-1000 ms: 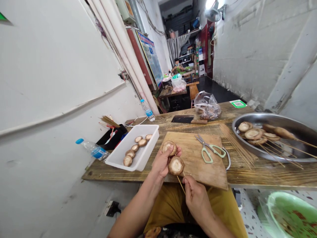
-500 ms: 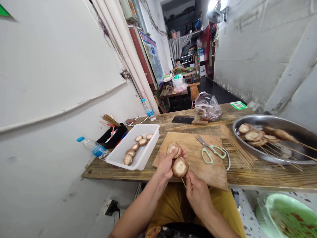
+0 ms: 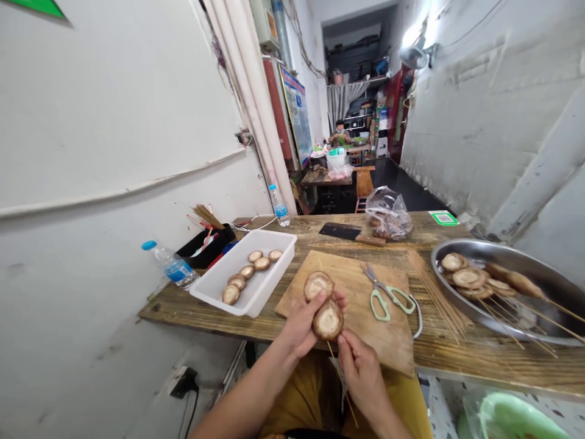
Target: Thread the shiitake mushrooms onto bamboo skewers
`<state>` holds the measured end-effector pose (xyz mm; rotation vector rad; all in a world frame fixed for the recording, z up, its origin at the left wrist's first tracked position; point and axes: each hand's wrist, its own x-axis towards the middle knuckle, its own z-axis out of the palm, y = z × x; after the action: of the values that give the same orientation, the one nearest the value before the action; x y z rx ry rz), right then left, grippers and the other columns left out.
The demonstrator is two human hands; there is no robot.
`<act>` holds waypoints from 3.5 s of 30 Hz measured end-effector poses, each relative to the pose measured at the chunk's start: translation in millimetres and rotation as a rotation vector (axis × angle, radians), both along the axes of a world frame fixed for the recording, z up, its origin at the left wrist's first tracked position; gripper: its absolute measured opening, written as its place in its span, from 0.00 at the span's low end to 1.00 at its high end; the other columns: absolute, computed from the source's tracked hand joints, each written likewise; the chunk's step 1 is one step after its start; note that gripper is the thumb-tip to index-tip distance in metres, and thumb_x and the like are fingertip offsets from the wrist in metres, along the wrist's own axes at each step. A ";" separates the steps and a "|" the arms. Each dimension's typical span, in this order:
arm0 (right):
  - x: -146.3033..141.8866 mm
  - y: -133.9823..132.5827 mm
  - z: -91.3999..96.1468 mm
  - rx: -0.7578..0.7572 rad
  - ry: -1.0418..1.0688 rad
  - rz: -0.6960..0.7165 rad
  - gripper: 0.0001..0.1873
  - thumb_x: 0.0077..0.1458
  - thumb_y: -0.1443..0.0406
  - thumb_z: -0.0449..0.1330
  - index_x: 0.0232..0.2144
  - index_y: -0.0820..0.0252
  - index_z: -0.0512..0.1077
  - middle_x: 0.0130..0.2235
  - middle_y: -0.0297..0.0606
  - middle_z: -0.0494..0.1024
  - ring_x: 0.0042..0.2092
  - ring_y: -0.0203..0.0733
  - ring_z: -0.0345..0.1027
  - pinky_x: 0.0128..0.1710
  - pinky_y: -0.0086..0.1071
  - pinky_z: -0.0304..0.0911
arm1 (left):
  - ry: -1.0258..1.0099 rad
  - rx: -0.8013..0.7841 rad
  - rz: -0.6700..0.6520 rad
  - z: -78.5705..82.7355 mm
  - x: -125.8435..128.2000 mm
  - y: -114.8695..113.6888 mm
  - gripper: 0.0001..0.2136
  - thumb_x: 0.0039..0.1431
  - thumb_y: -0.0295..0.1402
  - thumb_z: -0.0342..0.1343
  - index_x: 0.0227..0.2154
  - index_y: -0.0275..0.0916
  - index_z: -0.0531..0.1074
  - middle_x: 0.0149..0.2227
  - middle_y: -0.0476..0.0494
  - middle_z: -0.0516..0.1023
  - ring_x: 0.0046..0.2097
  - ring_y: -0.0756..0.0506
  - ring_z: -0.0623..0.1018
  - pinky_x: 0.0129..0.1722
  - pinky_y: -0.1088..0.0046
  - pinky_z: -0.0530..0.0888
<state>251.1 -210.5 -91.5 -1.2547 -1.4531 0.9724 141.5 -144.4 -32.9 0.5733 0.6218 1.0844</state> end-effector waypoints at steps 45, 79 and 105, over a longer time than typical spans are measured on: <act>-18.2 -41.1 28.5 -0.249 0.163 -0.011 0.19 0.53 0.49 0.54 0.31 0.58 0.70 0.15 0.23 0.50 0.16 0.29 0.40 0.12 0.24 0.41 | -0.083 -0.155 -0.015 -1.0 -12.5 -56.7 0.12 0.46 0.32 0.63 0.34 0.34 0.69 0.30 0.44 0.74 0.31 0.48 0.76 0.29 0.77 0.68; -9.3 -41.3 11.6 -0.317 0.075 0.126 0.17 0.59 0.50 0.47 0.34 0.57 0.63 0.20 0.24 0.55 0.20 0.31 0.49 0.18 0.24 0.47 | -0.228 -0.099 0.076 14.3 -27.4 -30.7 0.11 0.53 0.34 0.57 0.39 0.36 0.69 0.46 0.37 0.74 0.47 0.41 0.74 0.46 0.59 0.70; 139.1 -14.7 48.5 -0.199 -0.735 -0.318 0.18 0.63 0.59 0.38 0.30 0.59 0.63 0.25 0.32 0.66 0.28 0.35 0.63 0.30 0.29 0.61 | 0.408 -0.154 0.090 -30.7 -75.6 -3.9 0.25 0.33 0.42 0.67 0.37 0.37 0.75 0.44 0.39 0.77 0.48 0.39 0.75 0.48 0.67 0.71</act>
<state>390.2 -225.2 -43.1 -2.0583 -1.6362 0.4533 65.9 -148.3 -63.6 0.6421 1.0854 0.9987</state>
